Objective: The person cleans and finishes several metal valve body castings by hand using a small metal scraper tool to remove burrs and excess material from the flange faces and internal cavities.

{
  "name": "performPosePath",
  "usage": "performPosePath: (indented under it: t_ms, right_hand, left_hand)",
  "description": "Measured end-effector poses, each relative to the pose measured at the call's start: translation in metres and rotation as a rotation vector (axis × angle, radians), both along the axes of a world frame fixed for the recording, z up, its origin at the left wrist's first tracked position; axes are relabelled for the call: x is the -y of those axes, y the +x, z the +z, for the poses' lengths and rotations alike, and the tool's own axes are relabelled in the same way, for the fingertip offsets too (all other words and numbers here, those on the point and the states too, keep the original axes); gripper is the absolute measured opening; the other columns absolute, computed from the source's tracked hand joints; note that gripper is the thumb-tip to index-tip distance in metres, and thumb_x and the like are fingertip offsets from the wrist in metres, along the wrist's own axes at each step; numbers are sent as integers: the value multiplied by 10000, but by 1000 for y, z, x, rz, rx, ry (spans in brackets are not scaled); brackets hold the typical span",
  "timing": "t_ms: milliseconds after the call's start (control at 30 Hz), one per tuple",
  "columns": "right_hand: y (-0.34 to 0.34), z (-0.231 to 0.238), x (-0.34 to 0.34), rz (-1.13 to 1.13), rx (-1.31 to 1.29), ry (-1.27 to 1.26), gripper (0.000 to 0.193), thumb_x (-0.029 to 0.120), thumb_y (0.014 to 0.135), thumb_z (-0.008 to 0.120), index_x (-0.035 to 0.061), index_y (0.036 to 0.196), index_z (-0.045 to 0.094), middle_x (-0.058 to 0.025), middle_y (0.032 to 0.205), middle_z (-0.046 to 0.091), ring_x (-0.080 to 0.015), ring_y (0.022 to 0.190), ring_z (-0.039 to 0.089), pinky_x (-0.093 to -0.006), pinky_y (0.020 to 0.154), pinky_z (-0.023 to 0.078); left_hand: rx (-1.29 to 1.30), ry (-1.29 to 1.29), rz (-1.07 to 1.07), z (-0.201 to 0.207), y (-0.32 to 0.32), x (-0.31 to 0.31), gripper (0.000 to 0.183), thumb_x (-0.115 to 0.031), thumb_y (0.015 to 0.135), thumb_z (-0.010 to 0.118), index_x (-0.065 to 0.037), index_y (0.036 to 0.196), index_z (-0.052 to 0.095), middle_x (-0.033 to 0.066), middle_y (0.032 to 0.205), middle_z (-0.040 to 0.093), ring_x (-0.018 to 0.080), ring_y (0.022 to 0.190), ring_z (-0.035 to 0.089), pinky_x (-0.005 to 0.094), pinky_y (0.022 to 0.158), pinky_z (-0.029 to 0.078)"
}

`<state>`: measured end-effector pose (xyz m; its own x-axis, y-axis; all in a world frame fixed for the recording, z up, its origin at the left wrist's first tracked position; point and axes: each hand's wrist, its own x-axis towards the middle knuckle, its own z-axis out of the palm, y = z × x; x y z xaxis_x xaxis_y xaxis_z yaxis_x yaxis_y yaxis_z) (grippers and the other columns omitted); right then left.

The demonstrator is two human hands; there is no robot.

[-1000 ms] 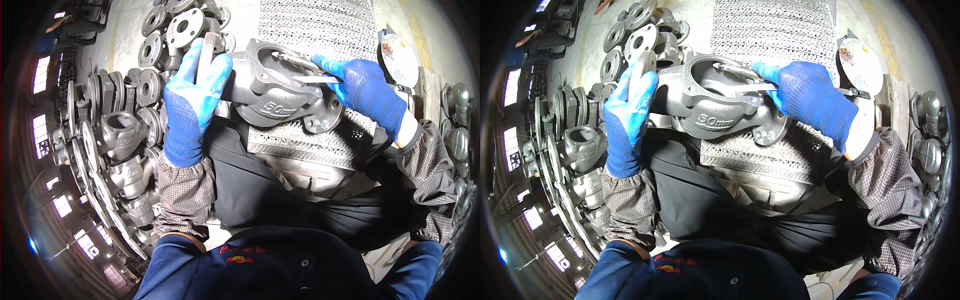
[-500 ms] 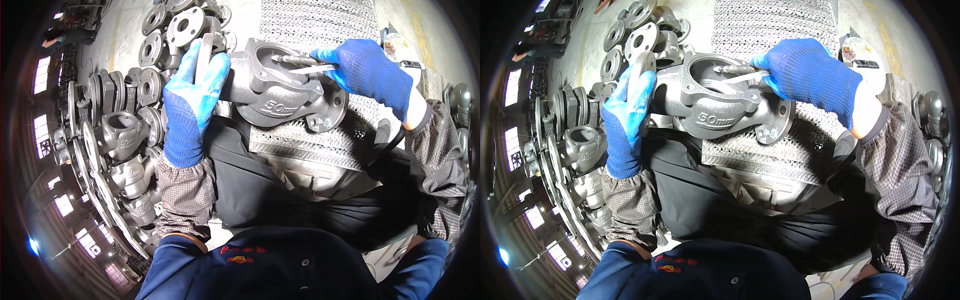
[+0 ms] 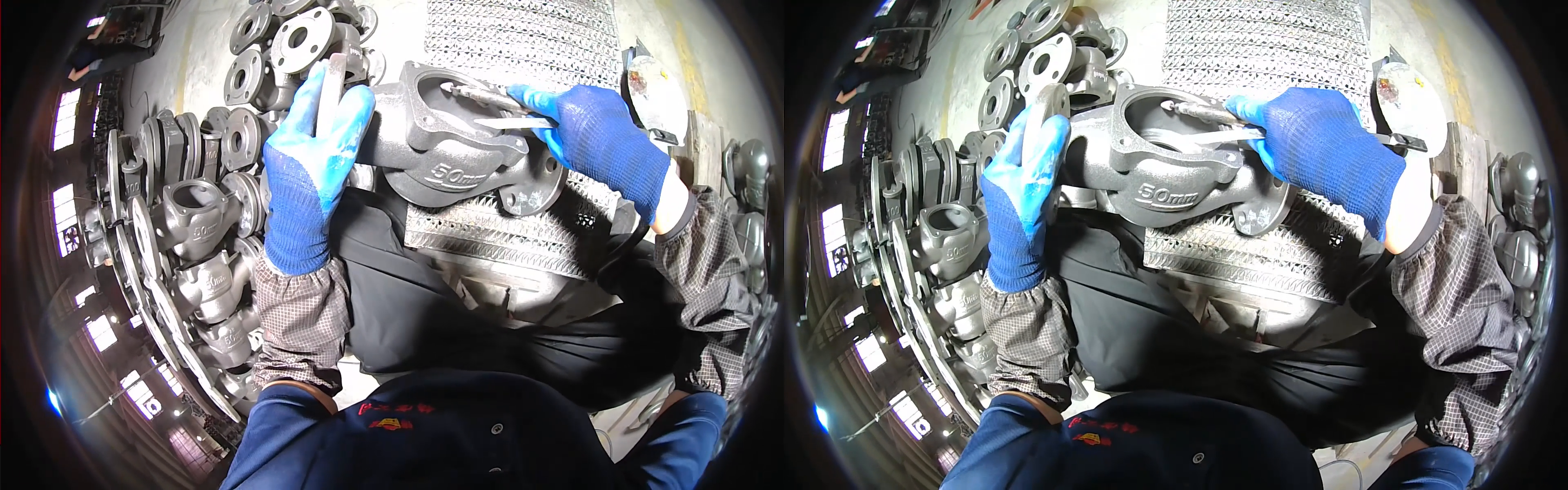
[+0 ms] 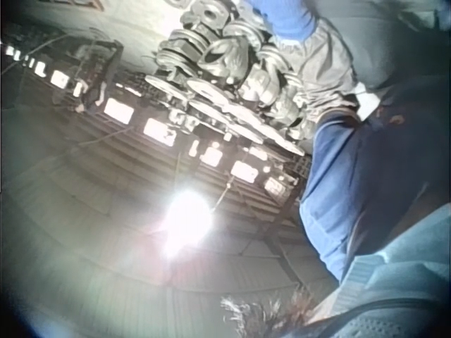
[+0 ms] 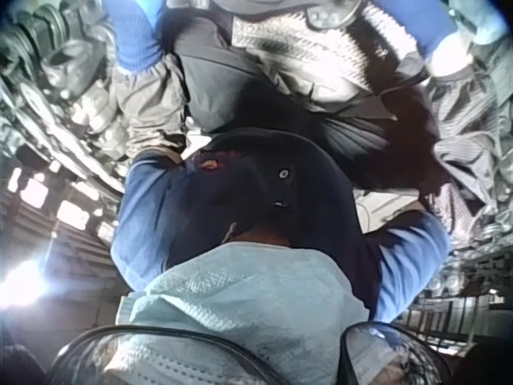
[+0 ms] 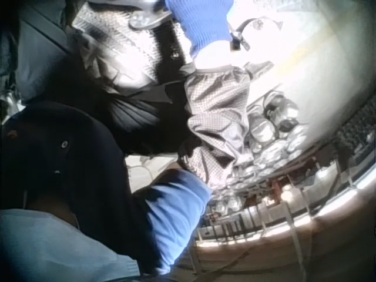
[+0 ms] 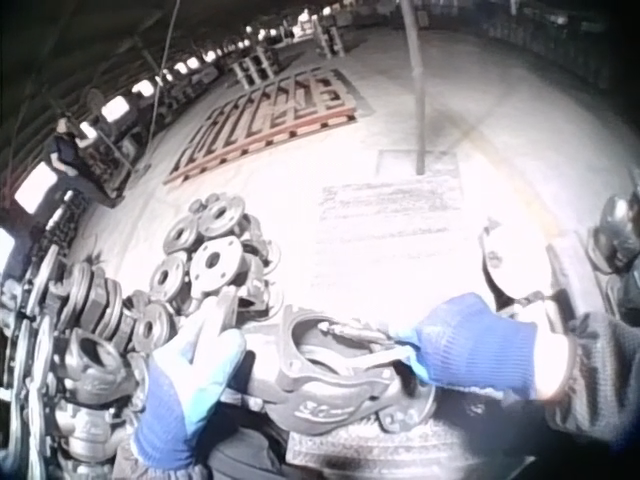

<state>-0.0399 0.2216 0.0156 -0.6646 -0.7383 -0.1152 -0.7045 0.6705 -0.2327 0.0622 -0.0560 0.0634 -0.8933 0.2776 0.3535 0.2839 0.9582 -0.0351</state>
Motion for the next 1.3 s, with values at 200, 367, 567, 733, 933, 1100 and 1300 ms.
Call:
performPosePath:
  t_ms: [200,367,567,733,933,1100,1300]
  right_hand:
    - [-8,16,5,79,-30,44,264,223,867,562,188,1124,609,-116,708,640,-279,662,652,-404,594,537]
    - [6,12,2,-28,24,65,252,224,856,568,149,1091,615,-119,711,639,-282,666,650,-404,592,536]
    - [-3,22,9,55,-4,79,211,212,867,563,152,1061,619,-114,705,638,-279,663,650,-397,598,537]
    - [3,16,8,-6,25,101,238,257,863,574,168,1082,604,-116,722,643,-282,675,656,-408,598,542]
    - [-11,16,13,44,70,106,257,239,860,567,162,1098,630,-115,757,653,-280,692,658,-415,624,541]
    - [-10,20,-12,-71,419,-103,354,245,864,563,109,1188,607,-120,758,657,-189,552,620,-331,541,527]
    - [36,49,-58,-481,676,-792,486,371,912,499,14,1239,547,-54,648,588,-70,473,530,-164,425,416]
  left_hand:
    - [30,-10,33,3,2,1,237,-59,795,610,-97,1029,623,181,1236,558,316,1033,614,353,790,543]
    - [20,62,4,-2,0,2,252,-54,792,612,-100,1039,633,183,1235,558,313,1022,618,350,788,540]
    - [-28,8,-32,-3,1,7,287,-56,789,617,-104,1071,637,177,1216,569,321,1007,622,343,773,542]
    - [-25,13,-50,-1,2,7,289,-54,789,616,-103,1074,635,173,1204,575,319,996,626,343,768,543]
    - [40,128,13,3,2,4,309,-41,793,613,-107,1094,630,173,1212,569,326,991,625,351,782,539]
    - [27,117,-33,-7,4,8,344,-22,796,592,-120,1125,615,209,1202,556,352,1017,611,377,822,521]
    - [-29,36,-32,-5,7,9,320,-28,804,570,-124,1107,603,200,1194,563,348,1010,614,367,793,534]
